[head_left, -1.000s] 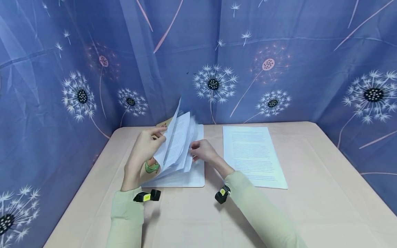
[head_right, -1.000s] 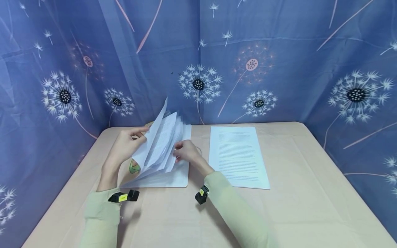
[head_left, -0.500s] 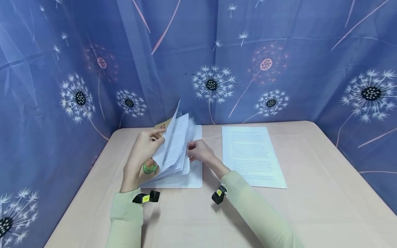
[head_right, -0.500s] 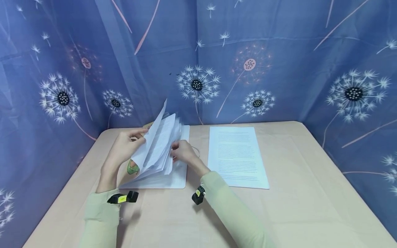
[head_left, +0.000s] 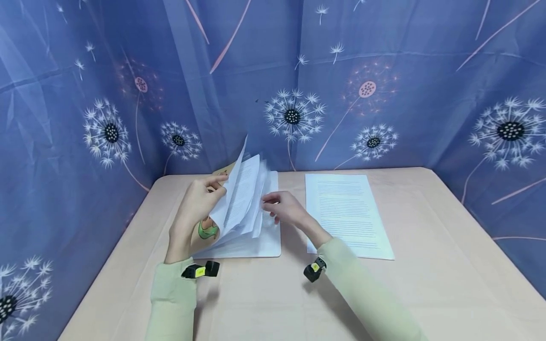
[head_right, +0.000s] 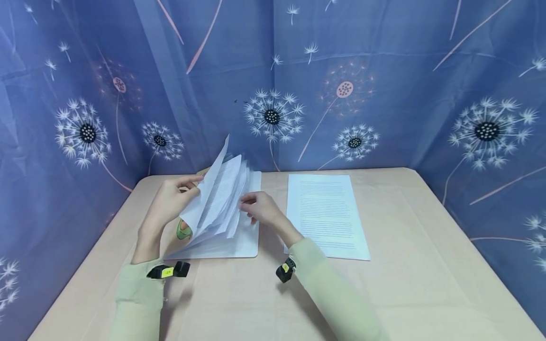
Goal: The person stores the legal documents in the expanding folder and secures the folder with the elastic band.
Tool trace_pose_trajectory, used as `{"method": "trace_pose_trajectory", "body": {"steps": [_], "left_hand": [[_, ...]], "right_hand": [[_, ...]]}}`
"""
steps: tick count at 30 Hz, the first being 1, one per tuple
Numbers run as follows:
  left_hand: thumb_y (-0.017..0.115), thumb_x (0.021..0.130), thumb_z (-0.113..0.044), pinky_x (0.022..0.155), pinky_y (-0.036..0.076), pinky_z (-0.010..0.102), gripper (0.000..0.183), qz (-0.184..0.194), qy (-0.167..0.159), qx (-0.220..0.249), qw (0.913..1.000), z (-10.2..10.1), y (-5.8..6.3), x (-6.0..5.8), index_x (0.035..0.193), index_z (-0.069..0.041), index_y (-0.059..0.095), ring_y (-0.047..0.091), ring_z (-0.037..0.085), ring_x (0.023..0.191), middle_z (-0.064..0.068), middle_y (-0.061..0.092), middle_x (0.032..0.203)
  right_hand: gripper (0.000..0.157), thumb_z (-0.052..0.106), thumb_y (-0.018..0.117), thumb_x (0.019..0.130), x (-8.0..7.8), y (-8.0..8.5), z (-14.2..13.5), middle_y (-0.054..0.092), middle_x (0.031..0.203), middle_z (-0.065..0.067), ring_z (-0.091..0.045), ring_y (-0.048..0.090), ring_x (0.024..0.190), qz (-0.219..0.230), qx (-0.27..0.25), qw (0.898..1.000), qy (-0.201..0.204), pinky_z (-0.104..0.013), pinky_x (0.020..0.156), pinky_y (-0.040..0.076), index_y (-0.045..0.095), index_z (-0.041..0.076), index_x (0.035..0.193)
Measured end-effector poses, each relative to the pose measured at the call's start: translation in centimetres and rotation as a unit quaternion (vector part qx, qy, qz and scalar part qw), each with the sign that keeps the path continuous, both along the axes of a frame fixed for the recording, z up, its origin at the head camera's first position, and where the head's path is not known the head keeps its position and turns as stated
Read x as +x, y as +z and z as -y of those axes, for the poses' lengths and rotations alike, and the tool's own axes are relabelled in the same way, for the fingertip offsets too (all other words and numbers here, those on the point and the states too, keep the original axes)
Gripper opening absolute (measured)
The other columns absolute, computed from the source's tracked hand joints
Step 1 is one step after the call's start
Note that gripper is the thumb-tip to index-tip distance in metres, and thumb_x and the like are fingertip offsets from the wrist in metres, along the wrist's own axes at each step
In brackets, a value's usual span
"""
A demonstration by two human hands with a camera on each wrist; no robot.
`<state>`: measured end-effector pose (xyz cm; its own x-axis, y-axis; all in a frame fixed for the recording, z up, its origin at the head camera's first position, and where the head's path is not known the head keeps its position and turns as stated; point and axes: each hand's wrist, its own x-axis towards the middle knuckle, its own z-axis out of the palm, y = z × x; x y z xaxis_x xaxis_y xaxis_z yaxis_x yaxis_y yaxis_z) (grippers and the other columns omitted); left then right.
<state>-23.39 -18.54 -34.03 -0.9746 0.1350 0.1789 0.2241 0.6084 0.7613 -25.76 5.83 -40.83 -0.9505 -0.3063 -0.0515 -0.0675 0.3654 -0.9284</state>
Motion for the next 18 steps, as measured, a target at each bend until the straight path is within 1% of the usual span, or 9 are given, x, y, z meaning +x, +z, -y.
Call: {"method": "trace_pose_trajectory", "body": {"steps": [2, 4, 8, 11, 14, 16, 17, 18], "left_hand": [[0.051, 0.092, -0.018, 0.036, 0.032, 0.028, 0.045, 0.002, 0.0, -0.001, 1.0, -0.1, 0.0, 0.0, 0.135, -0.017, 0.063, 0.033, 0.011, 0.039, 0.006, 0.066, 0.098], [0.051, 0.093, -0.018, 0.036, 0.032, 0.028, 0.044, 0.002, 0.0, -0.003, 1.0, -0.1, 0.0, 0.0, 0.135, -0.017, 0.063, 0.032, 0.011, 0.039, 0.007, 0.065, 0.099], [0.051, 0.093, -0.018, 0.036, 0.032, 0.029, 0.044, -0.001, 0.002, -0.006, 1.0, 0.0, -0.1, 0.1, 0.135, -0.017, 0.063, 0.032, 0.011, 0.039, 0.007, 0.065, 0.099], [0.051, 0.092, -0.017, 0.036, 0.032, 0.029, 0.044, -0.004, 0.001, -0.006, 1.0, 0.0, -0.1, 0.1, 0.135, -0.016, 0.064, 0.033, 0.011, 0.04, 0.008, 0.066, 0.098], [0.051, 0.092, -0.017, 0.036, 0.031, 0.028, 0.045, -0.002, 0.0, -0.006, 1.0, 0.0, -0.2, 0.0, 0.135, -0.017, 0.063, 0.033, 0.011, 0.04, 0.008, 0.066, 0.098], [0.051, 0.092, -0.018, 0.036, 0.031, 0.028, 0.045, -0.001, -0.001, -0.007, 1.0, 0.0, -0.2, 0.0, 0.135, -0.017, 0.063, 0.032, 0.011, 0.039, 0.008, 0.066, 0.099], [0.051, 0.092, -0.018, 0.037, 0.031, 0.028, 0.045, 0.0, -0.001, -0.007, 1.0, 0.0, -0.2, 0.0, 0.136, -0.017, 0.063, 0.032, 0.011, 0.04, 0.008, 0.066, 0.099], [0.051, 0.093, -0.018, 0.036, 0.031, 0.028, 0.045, 0.002, -0.001, -0.006, 1.0, 0.0, -0.2, 0.0, 0.136, -0.017, 0.063, 0.032, 0.011, 0.039, 0.008, 0.066, 0.099]], "right_hand": [[0.035, 0.015, 0.062, 0.095, 0.2, 0.2, -0.7, 0.069, 0.107, -0.015, -0.015, 0.06, 0.073, -0.016, 0.015, 1.0, 0.002, -0.032, 0.06, 0.056, 0.065, 0.001, 0.127], [0.037, 0.015, 0.062, 0.095, 0.5, 0.4, -1.4, 0.07, 0.109, -0.016, -0.016, 0.06, 0.074, -0.028, 0.018, 0.999, 0.006, -0.035, 0.063, 0.057, 0.064, -0.001, 0.128], [0.038, 0.014, 0.061, 0.094, 0.6, 0.4, -2.7, 0.07, 0.112, -0.017, -0.023, 0.064, 0.078, -0.052, 0.024, 0.998, 0.014, -0.036, 0.065, 0.057, 0.063, -0.004, 0.128], [0.037, 0.014, 0.062, 0.095, 0.7, 0.3, -3.7, 0.07, 0.113, -0.017, -0.033, 0.065, 0.084, -0.056, 0.035, 0.998, 0.011, -0.034, 0.066, 0.055, 0.064, -0.003, 0.127], [0.036, 0.013, 0.063, 0.094, 0.9, 0.2, -4.7, 0.07, 0.112, -0.016, -0.04, 0.065, 0.088, -0.059, 0.042, 0.997, 0.007, -0.031, 0.064, 0.053, 0.064, -0.001, 0.128], [0.036, 0.013, 0.063, 0.094, 1.1, 0.2, -5.4, 0.07, 0.112, -0.016, -0.038, 0.065, 0.085, -0.065, 0.043, 0.997, 0.01, -0.028, 0.062, 0.051, 0.064, -0.001, 0.128], [0.036, 0.013, 0.063, 0.095, 1.5, 0.7, -5.6, 0.07, 0.112, -0.017, -0.034, 0.065, 0.081, -0.066, 0.046, 0.997, 0.012, -0.027, 0.062, 0.05, 0.064, -0.001, 0.127], [0.036, 0.013, 0.063, 0.095, 1.6, 0.7, -5.9, 0.07, 0.111, -0.017, -0.034, 0.065, 0.081, -0.069, 0.046, 0.996, 0.015, -0.026, 0.061, 0.049, 0.064, -0.002, 0.128]]}}
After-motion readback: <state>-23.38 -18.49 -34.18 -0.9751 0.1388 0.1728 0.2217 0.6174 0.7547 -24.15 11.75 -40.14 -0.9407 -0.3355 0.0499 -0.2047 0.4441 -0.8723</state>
